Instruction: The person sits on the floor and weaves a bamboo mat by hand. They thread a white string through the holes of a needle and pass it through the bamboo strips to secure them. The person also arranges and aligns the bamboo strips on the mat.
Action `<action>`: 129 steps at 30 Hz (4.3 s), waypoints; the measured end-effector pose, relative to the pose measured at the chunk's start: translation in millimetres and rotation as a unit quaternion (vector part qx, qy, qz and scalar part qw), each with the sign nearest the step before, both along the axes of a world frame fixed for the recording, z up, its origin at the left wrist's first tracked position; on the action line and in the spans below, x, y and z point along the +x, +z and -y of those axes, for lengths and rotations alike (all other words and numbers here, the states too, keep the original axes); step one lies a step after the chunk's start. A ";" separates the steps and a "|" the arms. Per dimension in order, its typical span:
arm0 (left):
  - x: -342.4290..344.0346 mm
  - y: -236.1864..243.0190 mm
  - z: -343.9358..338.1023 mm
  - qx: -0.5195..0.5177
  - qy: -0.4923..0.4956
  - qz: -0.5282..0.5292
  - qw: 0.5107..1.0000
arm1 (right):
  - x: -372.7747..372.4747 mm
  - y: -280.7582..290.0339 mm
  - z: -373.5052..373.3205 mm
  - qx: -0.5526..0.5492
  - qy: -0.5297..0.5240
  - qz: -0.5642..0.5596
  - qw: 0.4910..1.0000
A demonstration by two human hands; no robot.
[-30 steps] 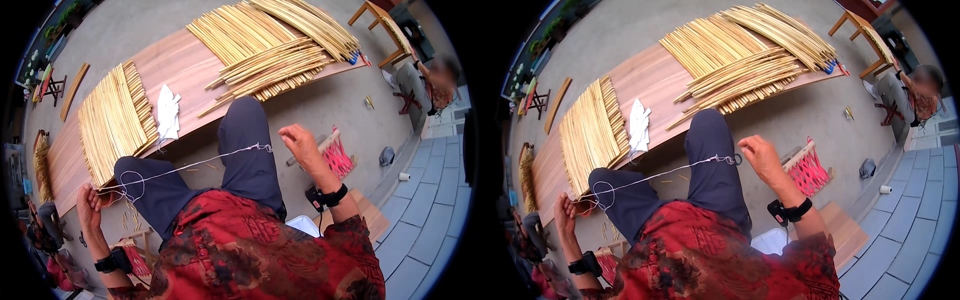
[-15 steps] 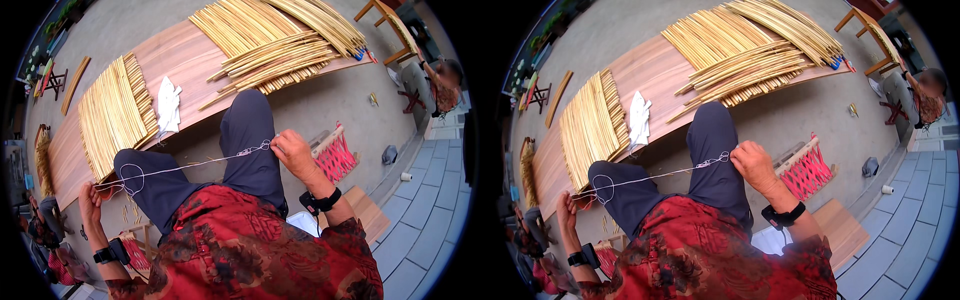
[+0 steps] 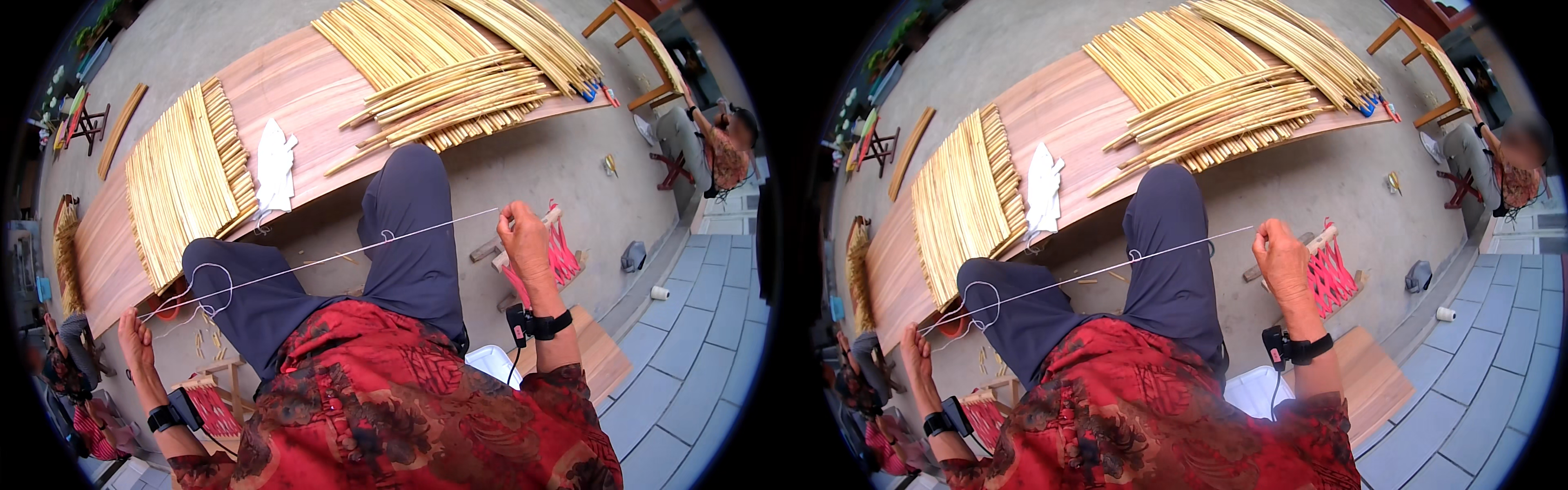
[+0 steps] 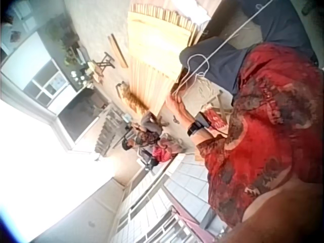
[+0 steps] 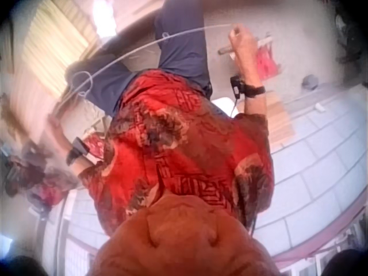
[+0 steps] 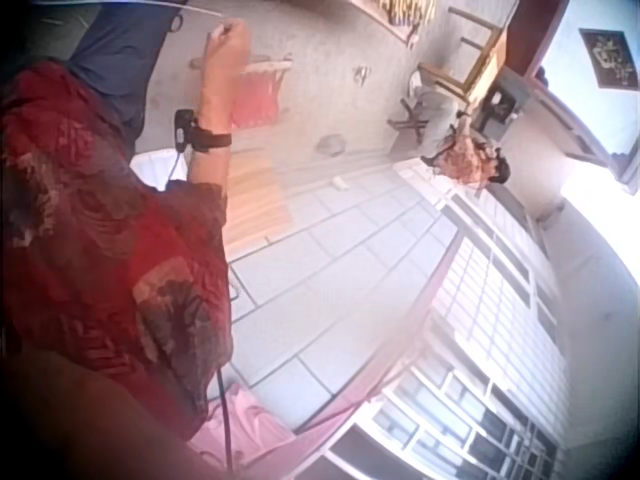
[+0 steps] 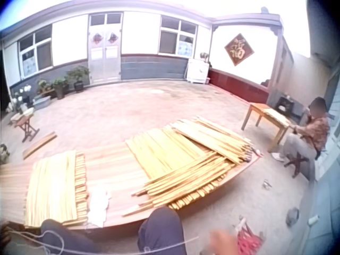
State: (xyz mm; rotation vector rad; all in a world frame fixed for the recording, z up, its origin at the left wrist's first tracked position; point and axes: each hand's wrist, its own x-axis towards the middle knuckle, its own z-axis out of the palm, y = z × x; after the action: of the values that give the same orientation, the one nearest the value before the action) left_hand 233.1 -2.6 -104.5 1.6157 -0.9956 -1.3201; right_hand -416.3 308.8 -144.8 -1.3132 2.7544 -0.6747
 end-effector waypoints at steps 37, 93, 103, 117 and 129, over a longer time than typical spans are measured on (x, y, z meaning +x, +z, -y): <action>-281.9 16.1 -36.4 -0.405 -0.418 0.520 0.625 | -34.6 -15.4 -60.5 0.136 -0.096 0.065 0.984; -379.1 -10.9 -104.1 0.020 -0.583 0.008 0.813 | 73.4 12.2 67.9 -0.130 0.086 0.551 0.820; -377.2 -17.7 -97.0 0.032 -0.561 0.028 0.827 | 68.1 3.3 67.5 -0.272 -0.029 0.612 0.742; -361.9 7.4 -81.6 0.017 -0.597 0.118 0.794 | 35.9 -53.6 -13.7 0.007 0.035 0.385 0.922; -355.9 31.2 -85.9 0.022 -0.611 0.183 0.770 | 49.1 -72.9 -9.2 -0.076 -0.008 0.456 0.887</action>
State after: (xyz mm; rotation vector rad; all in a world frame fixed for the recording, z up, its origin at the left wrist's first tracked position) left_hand -122.8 83.2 -73.2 1.1921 -2.5328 -1.8077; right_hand -367.2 318.1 -217.8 -0.6849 1.9564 -1.1511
